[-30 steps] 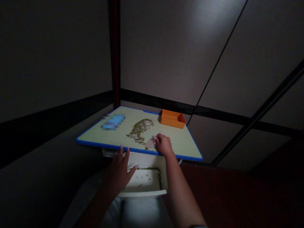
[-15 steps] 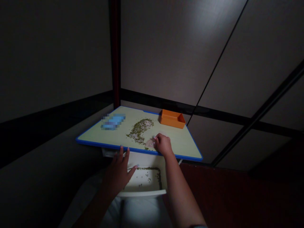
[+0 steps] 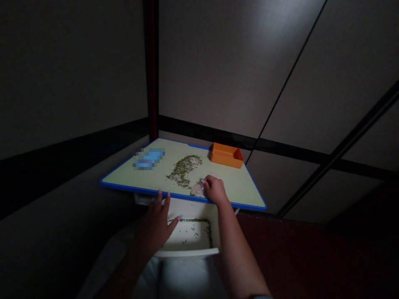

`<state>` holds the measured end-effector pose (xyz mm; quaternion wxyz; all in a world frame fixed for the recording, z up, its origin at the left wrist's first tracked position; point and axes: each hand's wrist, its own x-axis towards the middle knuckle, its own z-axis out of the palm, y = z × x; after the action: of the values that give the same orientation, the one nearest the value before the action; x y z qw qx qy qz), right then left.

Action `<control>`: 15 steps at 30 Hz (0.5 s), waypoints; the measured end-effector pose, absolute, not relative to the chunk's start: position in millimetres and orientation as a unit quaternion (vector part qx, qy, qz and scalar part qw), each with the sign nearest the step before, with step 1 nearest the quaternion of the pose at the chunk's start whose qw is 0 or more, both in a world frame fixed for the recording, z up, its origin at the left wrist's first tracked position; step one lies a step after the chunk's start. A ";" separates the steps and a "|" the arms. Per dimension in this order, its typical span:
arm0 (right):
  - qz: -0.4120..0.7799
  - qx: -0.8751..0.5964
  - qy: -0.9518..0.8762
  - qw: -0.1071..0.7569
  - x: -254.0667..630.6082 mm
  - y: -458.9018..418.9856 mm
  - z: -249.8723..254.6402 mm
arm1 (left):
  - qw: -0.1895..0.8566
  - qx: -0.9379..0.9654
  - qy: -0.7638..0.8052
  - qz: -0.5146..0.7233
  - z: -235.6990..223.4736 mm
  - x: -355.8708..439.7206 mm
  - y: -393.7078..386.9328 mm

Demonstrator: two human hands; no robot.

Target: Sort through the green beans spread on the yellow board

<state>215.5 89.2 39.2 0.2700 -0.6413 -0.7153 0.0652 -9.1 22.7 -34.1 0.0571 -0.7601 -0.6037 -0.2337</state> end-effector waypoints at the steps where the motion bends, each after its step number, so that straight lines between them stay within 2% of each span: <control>1: 0.065 -0.640 -0.716 0.271 215.2 89.6 38.9 | 0.057 -0.759 -0.604 -0.235 -33.6 -8.7 22.6; 15: 0.033 -0.665 -0.704 0.246 213.9 93.7 37.3 | 0.050 -0.753 -0.615 -0.230 -30.3 -7.3 21.3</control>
<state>213.9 93.7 37.3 0.2465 -0.6654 -0.7039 0.0330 -7.3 21.3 -30.3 0.0495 -0.7526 -0.6150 -0.2299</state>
